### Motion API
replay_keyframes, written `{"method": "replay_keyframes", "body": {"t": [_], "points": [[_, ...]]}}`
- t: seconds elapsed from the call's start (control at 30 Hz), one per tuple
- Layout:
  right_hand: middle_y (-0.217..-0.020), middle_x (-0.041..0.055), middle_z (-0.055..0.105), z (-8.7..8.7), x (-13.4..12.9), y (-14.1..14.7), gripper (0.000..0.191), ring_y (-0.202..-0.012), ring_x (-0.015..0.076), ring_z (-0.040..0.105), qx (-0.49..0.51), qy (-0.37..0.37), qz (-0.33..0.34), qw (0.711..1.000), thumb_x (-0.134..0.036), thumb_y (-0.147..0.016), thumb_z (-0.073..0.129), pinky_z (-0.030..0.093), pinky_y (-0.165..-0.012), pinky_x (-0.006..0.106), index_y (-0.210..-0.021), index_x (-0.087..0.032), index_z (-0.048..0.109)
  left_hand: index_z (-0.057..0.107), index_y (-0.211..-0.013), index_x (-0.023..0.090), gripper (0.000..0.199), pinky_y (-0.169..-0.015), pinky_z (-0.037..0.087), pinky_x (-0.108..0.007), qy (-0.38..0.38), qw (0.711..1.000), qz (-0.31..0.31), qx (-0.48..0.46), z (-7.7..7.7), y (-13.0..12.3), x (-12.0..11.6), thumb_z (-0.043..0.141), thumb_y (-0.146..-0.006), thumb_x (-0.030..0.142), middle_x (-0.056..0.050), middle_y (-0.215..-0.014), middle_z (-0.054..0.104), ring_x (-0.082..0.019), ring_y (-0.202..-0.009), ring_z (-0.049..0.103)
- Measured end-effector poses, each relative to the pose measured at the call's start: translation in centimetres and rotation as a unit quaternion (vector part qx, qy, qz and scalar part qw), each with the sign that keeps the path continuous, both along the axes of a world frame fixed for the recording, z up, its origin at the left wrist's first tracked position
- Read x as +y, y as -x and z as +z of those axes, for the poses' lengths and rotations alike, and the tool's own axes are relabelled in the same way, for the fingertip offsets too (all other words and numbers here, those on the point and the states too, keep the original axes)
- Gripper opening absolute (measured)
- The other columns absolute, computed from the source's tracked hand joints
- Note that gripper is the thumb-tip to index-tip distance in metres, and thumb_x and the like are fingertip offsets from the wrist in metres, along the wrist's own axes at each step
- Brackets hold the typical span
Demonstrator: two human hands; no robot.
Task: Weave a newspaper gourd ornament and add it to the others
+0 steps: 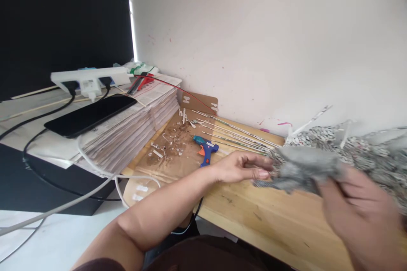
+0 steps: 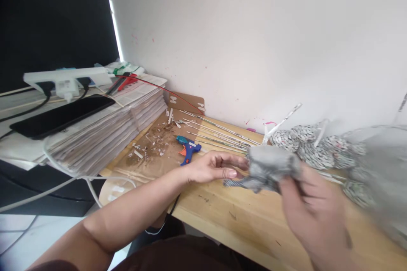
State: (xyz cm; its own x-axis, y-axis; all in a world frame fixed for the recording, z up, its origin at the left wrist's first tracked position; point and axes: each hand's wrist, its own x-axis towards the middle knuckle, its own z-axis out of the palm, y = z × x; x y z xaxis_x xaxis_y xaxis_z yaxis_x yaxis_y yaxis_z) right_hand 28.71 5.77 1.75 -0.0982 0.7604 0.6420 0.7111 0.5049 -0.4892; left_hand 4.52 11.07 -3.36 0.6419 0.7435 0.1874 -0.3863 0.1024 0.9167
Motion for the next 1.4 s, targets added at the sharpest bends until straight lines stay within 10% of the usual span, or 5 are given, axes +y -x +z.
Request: {"method": "replay_keyframes", "body": {"t": [0.17, 0.67, 0.87, 1.03, 1.4], "points": [[-0.101, 0.0082, 0.075, -1.6, 1.7, 6.8, 0.021, -0.093, 0.0269, 0.071, -0.146, -0.099, 0.065, 0.982, -0.013, -0.089, 0.050, 0.058, -0.082, 0.040, -0.096, -0.022, 0.069, 0.073, -0.079, 0.011, 0.057, -0.063, 0.057, -0.030, 0.095, 0.994, 0.049, -0.002, 0.1, 0.2, 0.5, 0.096, -0.046, 0.052, -0.006, -0.076, 0.073, -0.017, -0.067, 0.068], [-0.052, -0.0023, 0.059, -2.3, 0.6, 6.6, 0.027, -0.045, 0.0139, 0.057, -0.160, -0.105, -0.075, 0.979, -0.034, -0.089, 0.058, 0.041, -0.048, 0.025, -0.064, -0.024, 0.052, 0.052, -0.057, 0.014, 0.058, -0.051, 0.039, -0.020, 0.028, 0.970, 0.233, 0.069, -0.5, 0.6, 1.2, 0.099, -0.036, 0.043, 0.004, -0.057, 0.057, -0.007, -0.051, 0.050], [-0.069, 0.0003, 0.071, -3.9, 0.3, 5.8, 0.029, -0.052, 0.0162, 0.068, -0.131, -0.059, -0.035, 0.989, -0.051, -0.092, 0.065, 0.052, -0.049, 0.026, -0.091, -0.022, 0.063, 0.052, -0.060, 0.016, 0.043, -0.051, 0.035, -0.020, -0.025, 0.974, 0.199, 0.101, -0.9, 0.7, 1.1, 0.087, -0.062, 0.041, 0.005, -0.055, 0.052, -0.007, -0.051, 0.045], [-0.125, 0.0135, 0.070, -4.7, 0.2, 6.4, 0.039, -0.105, 0.0257, 0.073, -0.181, -0.104, 0.057, 0.976, -0.030, -0.096, 0.063, 0.062, -0.088, 0.036, -0.134, -0.023, 0.060, 0.063, -0.063, 0.014, 0.010, -0.053, 0.035, -0.019, -0.063, 0.982, 0.137, 0.113, -0.6, 0.9, 0.8, 0.070, -0.069, 0.016, 0.005, -0.056, 0.054, -0.007, -0.053, 0.045], [-0.115, 0.0094, 0.075, -5.5, -0.5, 5.2, 0.047, -0.102, 0.0222, 0.074, -0.194, -0.108, 0.058, 0.973, -0.002, -0.090, 0.047, 0.061, -0.091, 0.034, -0.131, -0.021, 0.060, 0.081, -0.082, 0.016, 0.017, -0.078, 0.053, -0.028, -0.048, 0.991, 0.010, 0.124, -0.9, 0.8, 0.7, 0.083, -0.067, 0.023, -0.002, -0.077, 0.076, -0.016, -0.072, 0.066]]}}
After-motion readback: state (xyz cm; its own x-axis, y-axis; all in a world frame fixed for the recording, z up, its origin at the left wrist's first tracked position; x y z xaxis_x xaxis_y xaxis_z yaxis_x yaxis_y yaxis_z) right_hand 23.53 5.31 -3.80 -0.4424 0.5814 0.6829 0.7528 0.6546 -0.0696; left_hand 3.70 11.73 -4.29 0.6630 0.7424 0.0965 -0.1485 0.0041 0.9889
